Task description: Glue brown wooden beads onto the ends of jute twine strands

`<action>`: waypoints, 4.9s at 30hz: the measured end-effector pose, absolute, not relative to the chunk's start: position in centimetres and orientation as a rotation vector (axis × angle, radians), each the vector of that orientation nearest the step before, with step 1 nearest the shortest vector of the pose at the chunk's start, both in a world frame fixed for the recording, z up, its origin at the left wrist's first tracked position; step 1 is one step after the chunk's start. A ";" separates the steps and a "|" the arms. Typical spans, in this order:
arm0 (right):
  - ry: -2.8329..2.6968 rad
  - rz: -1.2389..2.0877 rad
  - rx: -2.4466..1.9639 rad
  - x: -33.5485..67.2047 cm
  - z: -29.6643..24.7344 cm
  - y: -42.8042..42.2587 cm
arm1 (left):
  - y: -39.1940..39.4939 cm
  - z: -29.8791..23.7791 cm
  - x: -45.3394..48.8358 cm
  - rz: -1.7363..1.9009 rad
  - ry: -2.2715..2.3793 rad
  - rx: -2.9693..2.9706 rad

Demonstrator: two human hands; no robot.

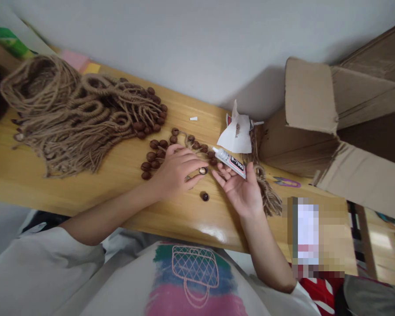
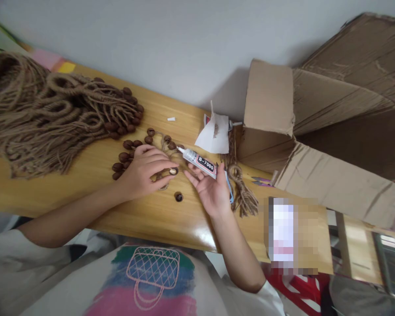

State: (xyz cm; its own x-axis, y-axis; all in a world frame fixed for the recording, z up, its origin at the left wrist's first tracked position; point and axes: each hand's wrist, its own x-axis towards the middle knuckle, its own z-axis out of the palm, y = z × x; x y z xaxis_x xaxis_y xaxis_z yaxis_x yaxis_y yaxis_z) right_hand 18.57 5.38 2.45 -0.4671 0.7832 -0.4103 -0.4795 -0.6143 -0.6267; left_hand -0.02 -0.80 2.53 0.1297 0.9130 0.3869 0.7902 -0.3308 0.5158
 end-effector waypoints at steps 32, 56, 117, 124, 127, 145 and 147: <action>-1.134 1.521 -1.080 19.8 3.8 5.2 | -0.5 1.6 -0.4 1.008 1.693 2.078; -1.175 1.514 -1.083 19.8 3.5 4.8 | -0.4 1.4 -0.5 1.119 1.631 2.232; -1.117 1.456 -1.156 20.1 3.2 5.7 | -0.4 1.4 -0.5 1.155 1.671 2.124; -0.945 1.266 -1.173 19.8 3.7 4.4 | 0.0 1.2 -0.8 1.157 1.709 2.082; -0.873 1.139 -1.177 19.0 3.2 1.7 | 0.0 1.0 -1.0 1.165 1.703 2.113; -0.743 1.031 -1.194 17.4 0.5 -0.7 | 0.3 0.0 -1.1 1.042 1.717 2.079; -0.766 1.062 -1.206 17.4 0.6 -0.9 | 0.3 0.0 -1.1 1.027 1.701 2.086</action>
State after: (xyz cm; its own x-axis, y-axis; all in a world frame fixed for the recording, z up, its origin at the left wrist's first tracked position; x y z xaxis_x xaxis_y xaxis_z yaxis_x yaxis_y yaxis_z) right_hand 17.40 -0.86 0.58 0.3461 0.9358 -0.0673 -0.2317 0.0157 -0.9727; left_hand -1.11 0.35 -0.01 0.0645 0.9324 0.3556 0.7486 -0.2808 0.6006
